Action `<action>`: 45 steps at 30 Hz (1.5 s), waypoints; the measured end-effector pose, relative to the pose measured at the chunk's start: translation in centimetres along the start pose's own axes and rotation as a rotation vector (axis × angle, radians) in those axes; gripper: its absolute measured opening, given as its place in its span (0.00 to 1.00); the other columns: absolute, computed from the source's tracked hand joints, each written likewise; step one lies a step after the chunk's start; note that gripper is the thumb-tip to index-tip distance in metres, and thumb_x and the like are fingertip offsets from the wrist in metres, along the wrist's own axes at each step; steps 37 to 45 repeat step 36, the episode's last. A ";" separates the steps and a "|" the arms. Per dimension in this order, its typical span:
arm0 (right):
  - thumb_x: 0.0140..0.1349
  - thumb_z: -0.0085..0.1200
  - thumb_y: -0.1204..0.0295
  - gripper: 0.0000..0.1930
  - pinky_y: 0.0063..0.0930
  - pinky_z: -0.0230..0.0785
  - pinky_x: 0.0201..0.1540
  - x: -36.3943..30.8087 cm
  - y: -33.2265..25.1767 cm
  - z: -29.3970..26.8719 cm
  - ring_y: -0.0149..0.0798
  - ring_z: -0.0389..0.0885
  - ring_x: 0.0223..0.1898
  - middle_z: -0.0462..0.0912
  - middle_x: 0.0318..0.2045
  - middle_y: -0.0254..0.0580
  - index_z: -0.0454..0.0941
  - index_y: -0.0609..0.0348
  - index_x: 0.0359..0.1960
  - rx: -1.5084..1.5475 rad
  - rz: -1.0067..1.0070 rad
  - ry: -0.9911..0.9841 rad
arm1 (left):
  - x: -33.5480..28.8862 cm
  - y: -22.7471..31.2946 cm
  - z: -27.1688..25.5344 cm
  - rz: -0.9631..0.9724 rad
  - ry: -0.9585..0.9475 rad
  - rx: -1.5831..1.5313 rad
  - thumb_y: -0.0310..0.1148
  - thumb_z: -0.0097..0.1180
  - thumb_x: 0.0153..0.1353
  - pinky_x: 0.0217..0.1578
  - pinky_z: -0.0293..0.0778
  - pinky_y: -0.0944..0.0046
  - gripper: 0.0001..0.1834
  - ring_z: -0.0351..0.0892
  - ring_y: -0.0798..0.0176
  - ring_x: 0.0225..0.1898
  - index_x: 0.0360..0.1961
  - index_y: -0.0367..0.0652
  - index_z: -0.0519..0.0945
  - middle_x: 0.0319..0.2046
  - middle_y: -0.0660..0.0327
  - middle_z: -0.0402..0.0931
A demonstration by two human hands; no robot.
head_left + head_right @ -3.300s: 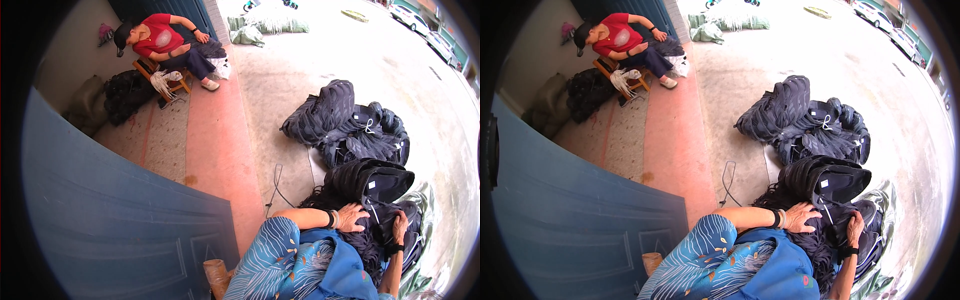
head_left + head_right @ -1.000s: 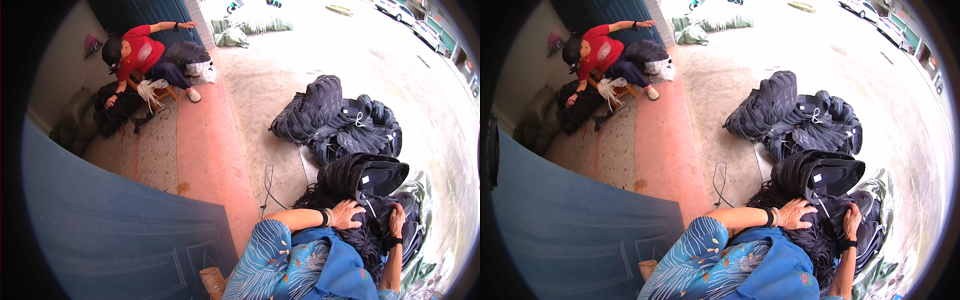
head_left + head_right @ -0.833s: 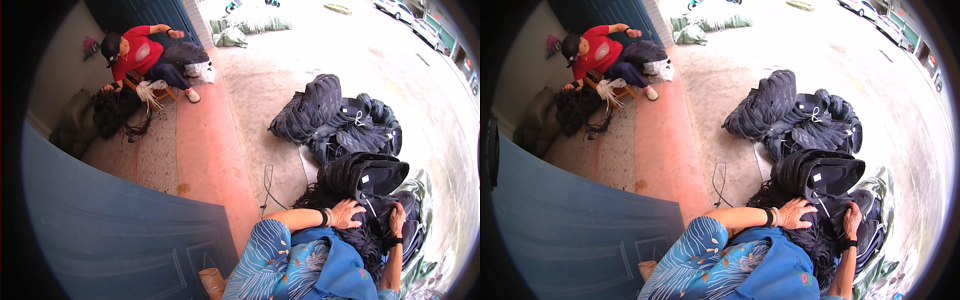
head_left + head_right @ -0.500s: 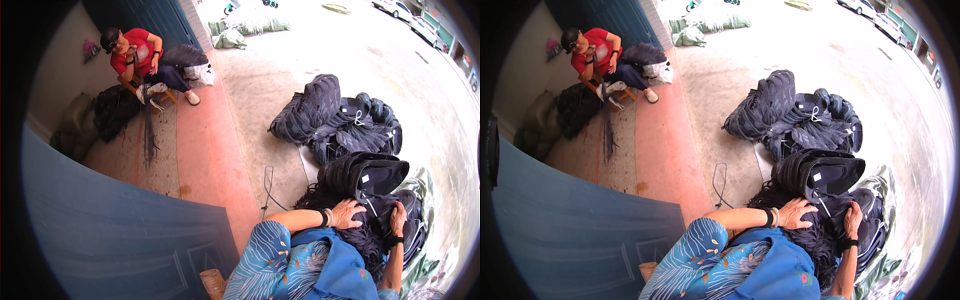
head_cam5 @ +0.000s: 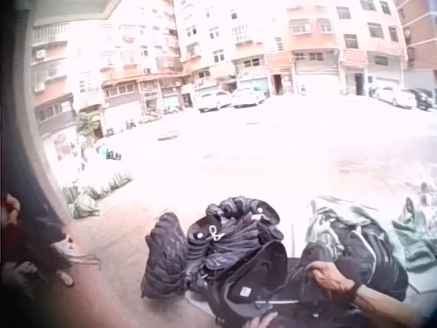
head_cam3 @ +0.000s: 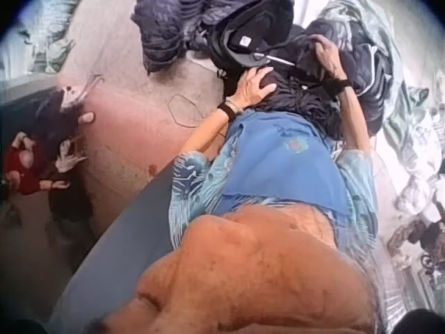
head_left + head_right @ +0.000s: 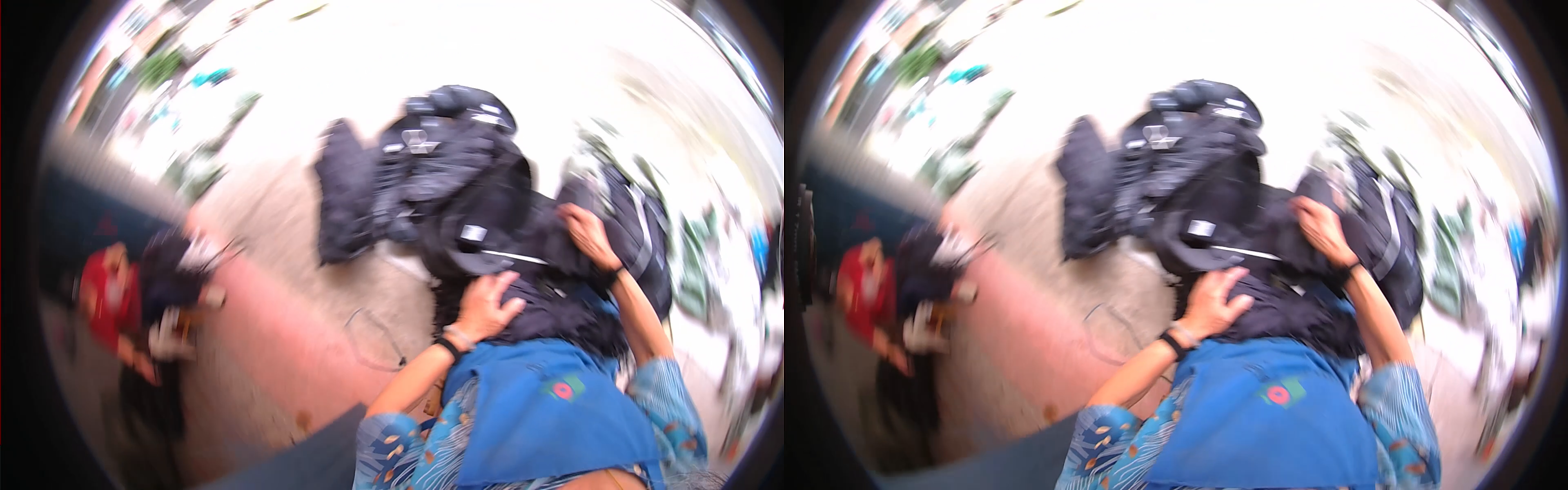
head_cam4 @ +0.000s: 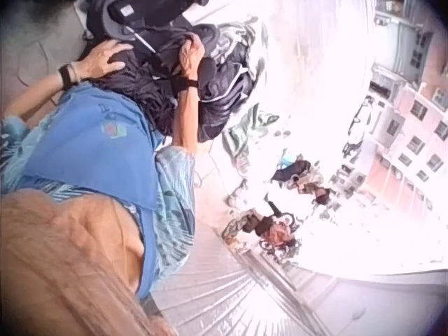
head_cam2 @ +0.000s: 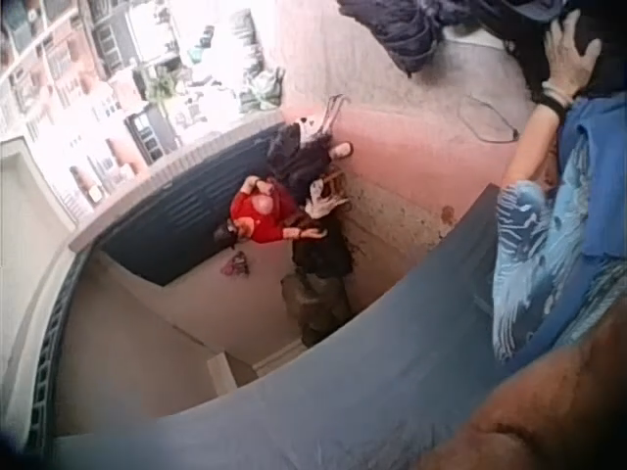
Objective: Lacing a pair of black sneakers while sitting outside a workshop.
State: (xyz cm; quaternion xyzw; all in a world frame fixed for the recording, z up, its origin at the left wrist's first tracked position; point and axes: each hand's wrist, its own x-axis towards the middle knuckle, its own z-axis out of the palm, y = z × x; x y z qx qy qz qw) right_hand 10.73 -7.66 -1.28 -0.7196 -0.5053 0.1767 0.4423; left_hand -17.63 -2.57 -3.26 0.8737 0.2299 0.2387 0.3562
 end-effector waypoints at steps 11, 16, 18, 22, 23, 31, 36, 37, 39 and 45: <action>0.56 0.42 0.75 0.13 0.17 0.51 0.22 -7.4 -6.0 -9.8 0.19 0.58 0.20 0.63 0.16 0.23 0.79 0.66 0.34 0.572 0.400 -0.239 | 9.1 8.2 -0.4 -0.275 -0.442 -0.300 0.36 0.51 0.64 0.31 0.74 0.68 0.14 0.78 0.66 0.30 0.43 0.35 0.76 0.37 0.56 0.78; 0.55 0.49 0.76 0.08 0.19 0.48 0.14 -12.5 -10.6 -16.2 0.21 0.60 0.12 0.68 0.11 0.31 0.80 0.68 0.30 0.978 0.160 -0.227 | 13.2 5.2 5.2 -0.541 -0.471 -0.788 0.44 0.44 0.68 0.33 0.77 0.66 0.21 0.80 0.64 0.31 0.48 0.34 0.73 0.37 0.53 0.79; 0.60 0.47 0.76 0.11 0.24 0.53 0.10 -15.8 -10.7 -17.3 0.31 0.66 0.10 0.76 0.15 0.49 0.79 0.74 0.27 1.217 -0.363 0.001 | 14.5 4.1 7.0 -0.786 -0.626 -1.010 0.49 0.41 0.69 0.35 0.78 0.63 0.26 0.81 0.60 0.32 0.48 0.34 0.72 0.38 0.51 0.79; 0.59 0.41 0.78 0.12 0.21 0.52 0.10 -17.1 -11.4 -19.8 0.26 0.63 0.09 0.67 0.10 0.35 0.78 0.71 0.29 1.231 -0.448 0.311 | 16.0 5.0 10.3 -0.894 -0.732 -1.195 0.53 0.39 0.68 0.36 0.79 0.61 0.28 0.82 0.57 0.34 0.48 0.35 0.72 0.39 0.49 0.79; 0.57 0.42 0.77 0.11 0.19 0.51 0.12 -16.9 -9.8 -18.8 0.24 0.62 0.10 0.66 0.11 0.32 0.78 0.70 0.30 0.996 -0.181 0.298 | 16.1 4.6 10.5 -0.909 -0.716 -1.250 0.53 0.41 0.68 0.37 0.79 0.60 0.27 0.82 0.55 0.35 0.47 0.35 0.73 0.40 0.49 0.79; 0.59 0.53 0.65 0.15 0.42 0.71 0.36 -8.5 -2.5 -7.6 0.50 0.81 0.33 0.79 0.26 0.53 0.74 0.64 0.43 -0.019 0.347 0.074 | 15.8 4.2 9.3 -0.632 -0.379 -0.466 0.38 0.55 0.62 0.12 0.64 0.76 0.11 0.66 0.76 0.13 0.34 0.41 0.73 0.17 0.68 0.69; 0.55 0.60 0.61 0.28 0.43 0.72 0.43 -5.4 2.5 -2.8 0.51 0.81 0.41 0.79 0.38 0.56 0.64 0.55 0.54 -0.388 0.349 -0.040 | 15.0 3.5 10.3 -0.565 -0.405 -0.240 0.38 0.57 0.60 0.14 0.71 0.73 0.13 0.71 0.72 0.14 0.40 0.43 0.69 0.20 0.63 0.70; 0.55 0.60 0.61 0.28 0.43 0.72 0.43 -5.4 2.5 -2.8 0.51 0.81 0.41 0.79 0.38 0.56 0.64 0.55 0.54 -0.388 0.349 -0.040 | 15.0 3.5 10.3 -0.565 -0.405 -0.240 0.38 0.57 0.60 0.14 0.71 0.73 0.13 0.71 0.72 0.14 0.40 0.43 0.69 0.20 0.63 0.70; 0.55 0.60 0.61 0.28 0.43 0.72 0.43 -5.4 2.5 -2.8 0.51 0.81 0.41 0.79 0.38 0.56 0.64 0.55 0.54 -0.388 0.349 -0.040 | 15.0 3.5 10.3 -0.565 -0.405 -0.240 0.38 0.57 0.60 0.14 0.71 0.73 0.13 0.71 0.72 0.14 0.40 0.43 0.69 0.20 0.63 0.70; 0.55 0.60 0.61 0.28 0.43 0.72 0.43 -5.4 2.5 -2.8 0.51 0.81 0.41 0.79 0.38 0.56 0.64 0.55 0.54 -0.388 0.349 -0.040 | 15.0 3.5 10.3 -0.565 -0.405 -0.240 0.38 0.57 0.60 0.14 0.71 0.73 0.13 0.71 0.72 0.14 0.40 0.43 0.69 0.20 0.63 0.70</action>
